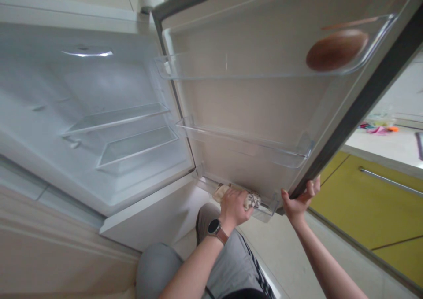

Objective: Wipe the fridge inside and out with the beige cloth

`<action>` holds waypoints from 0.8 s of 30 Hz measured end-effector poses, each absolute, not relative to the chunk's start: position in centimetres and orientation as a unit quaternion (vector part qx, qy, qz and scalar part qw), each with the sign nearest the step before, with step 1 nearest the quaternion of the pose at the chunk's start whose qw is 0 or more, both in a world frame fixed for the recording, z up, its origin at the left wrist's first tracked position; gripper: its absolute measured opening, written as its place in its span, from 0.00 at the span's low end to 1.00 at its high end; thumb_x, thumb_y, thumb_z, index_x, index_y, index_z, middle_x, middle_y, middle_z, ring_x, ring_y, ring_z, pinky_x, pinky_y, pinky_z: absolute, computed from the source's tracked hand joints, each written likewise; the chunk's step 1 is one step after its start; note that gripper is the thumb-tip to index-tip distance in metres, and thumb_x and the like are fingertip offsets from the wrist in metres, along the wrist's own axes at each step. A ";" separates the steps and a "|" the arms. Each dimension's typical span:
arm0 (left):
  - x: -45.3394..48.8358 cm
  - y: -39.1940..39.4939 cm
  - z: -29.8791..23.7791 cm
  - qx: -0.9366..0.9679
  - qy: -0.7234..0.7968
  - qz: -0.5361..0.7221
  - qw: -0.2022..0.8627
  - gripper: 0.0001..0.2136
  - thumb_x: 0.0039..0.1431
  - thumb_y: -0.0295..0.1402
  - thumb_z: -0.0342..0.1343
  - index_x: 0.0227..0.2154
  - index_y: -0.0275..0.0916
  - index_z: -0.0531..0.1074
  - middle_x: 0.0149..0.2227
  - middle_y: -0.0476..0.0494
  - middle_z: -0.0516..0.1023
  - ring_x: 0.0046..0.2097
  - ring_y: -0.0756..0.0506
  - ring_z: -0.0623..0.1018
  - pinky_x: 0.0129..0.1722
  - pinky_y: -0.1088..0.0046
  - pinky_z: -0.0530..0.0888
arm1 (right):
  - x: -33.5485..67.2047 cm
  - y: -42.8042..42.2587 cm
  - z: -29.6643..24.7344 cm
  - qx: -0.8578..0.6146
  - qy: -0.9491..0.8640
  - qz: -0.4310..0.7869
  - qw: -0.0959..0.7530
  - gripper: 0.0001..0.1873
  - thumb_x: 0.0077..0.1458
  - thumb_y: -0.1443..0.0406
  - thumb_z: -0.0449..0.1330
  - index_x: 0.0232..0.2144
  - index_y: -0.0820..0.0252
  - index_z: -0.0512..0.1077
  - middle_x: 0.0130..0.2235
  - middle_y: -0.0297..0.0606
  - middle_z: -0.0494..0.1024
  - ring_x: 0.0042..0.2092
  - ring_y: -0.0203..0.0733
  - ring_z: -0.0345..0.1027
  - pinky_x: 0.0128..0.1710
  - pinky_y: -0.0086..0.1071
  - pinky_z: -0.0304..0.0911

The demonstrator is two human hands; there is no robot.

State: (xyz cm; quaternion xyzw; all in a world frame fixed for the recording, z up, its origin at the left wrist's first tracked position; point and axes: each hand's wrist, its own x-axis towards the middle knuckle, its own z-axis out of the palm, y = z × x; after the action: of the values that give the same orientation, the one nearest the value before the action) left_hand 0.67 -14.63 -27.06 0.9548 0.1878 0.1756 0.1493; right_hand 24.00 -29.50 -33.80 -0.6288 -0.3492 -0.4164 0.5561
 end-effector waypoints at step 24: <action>0.7 -14.5 -27.3 0.956 0.182 0.186 0.138 0.10 0.56 0.38 0.65 0.38 0.41 0.77 0.41 0.40 0.83 0.48 0.35 0.80 0.54 0.59 0.73 | 24.0 -29.5 -33.8 -0.608 -0.374 -0.432 0.551 0.47 0.54 0.45 0.71 0.68 0.50 0.57 0.76 0.53 0.50 0.78 0.68 0.44 0.72 0.71 0.44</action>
State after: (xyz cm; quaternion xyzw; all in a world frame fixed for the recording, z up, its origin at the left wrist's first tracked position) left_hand 0.69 -14.54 -27.33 0.9556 0.1824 0.1862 0.1375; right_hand 24.01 -29.48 -33.82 -0.6082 -0.3743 -0.4320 0.5508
